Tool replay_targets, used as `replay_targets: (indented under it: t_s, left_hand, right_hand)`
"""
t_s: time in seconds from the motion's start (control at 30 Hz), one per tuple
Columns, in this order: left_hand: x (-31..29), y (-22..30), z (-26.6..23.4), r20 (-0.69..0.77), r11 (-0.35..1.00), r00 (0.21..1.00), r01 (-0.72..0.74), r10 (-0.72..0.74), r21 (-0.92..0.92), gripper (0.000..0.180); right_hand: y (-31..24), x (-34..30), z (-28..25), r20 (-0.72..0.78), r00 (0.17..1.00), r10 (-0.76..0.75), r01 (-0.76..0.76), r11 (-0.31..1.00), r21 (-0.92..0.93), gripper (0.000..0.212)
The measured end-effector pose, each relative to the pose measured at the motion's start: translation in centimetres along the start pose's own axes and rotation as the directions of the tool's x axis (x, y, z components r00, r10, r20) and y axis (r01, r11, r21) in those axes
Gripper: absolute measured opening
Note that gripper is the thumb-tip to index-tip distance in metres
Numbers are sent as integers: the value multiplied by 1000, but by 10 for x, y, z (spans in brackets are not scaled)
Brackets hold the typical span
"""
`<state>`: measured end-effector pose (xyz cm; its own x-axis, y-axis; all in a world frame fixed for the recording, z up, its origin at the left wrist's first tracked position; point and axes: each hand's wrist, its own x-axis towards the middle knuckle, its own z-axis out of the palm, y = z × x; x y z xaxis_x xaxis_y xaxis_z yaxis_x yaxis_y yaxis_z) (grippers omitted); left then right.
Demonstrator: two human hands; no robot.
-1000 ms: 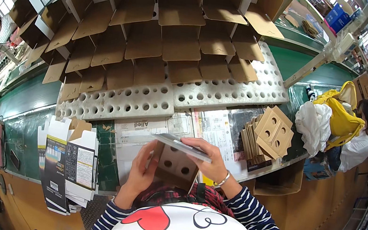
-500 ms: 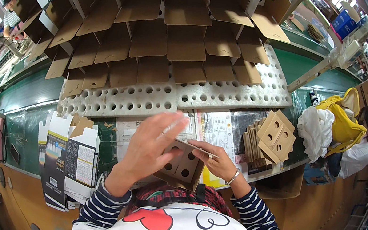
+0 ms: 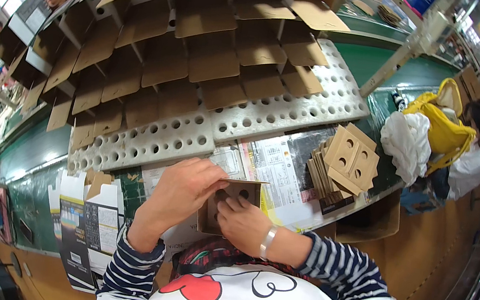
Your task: The person assembles cardboard boxes and box inserts by hand on a factory production line.
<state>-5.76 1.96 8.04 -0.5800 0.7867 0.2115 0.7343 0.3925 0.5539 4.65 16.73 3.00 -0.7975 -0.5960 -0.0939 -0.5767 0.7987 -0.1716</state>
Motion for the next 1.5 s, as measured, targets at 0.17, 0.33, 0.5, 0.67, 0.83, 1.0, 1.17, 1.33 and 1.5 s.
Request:
replay_targets:
  t_s: [0.17,0.33,0.5,0.67,0.83,1.0,1.17,1.33,1.5]
  left_hand:
    - [4,-2,3,9,1000,1000,-11,11,-8,12]
    - [3,2,4,-13,1000,1000,-13,13,15,11]
    - [-2,3,4,23,993,999,-37,35,116,9]
    - [13,20,20,108,957,992,-99,72,273,18]
    - [-13,15,-61,-6,973,985,170,-171,154,23]
    - [-106,-29,-169,-557,778,585,226,-589,-586,26]
    - [-110,-87,-213,-689,550,177,-478,-703,-685,37]
    - [-46,-129,-255,-566,336,458,-492,-685,-804,27]
    - [9,-185,-285,-616,431,379,-468,-690,-771,28]
  right_hand:
    - [19,49,112,56,998,26,-33,991,127,26]
    - [23,65,90,20,998,52,-56,948,315,26]
    - [13,58,34,-59,997,-40,59,920,387,31]
    - [17,43,28,126,982,-143,92,934,346,31]
    - [11,17,-39,-445,882,-157,353,846,400,27]
    - [31,-35,-105,-756,571,321,322,759,566,22]
    - [50,-46,-57,-469,533,704,194,438,878,13]
    - [29,-41,-46,-544,634,550,80,653,753,14]
    - [9,-56,-47,-294,752,590,-9,455,890,21]
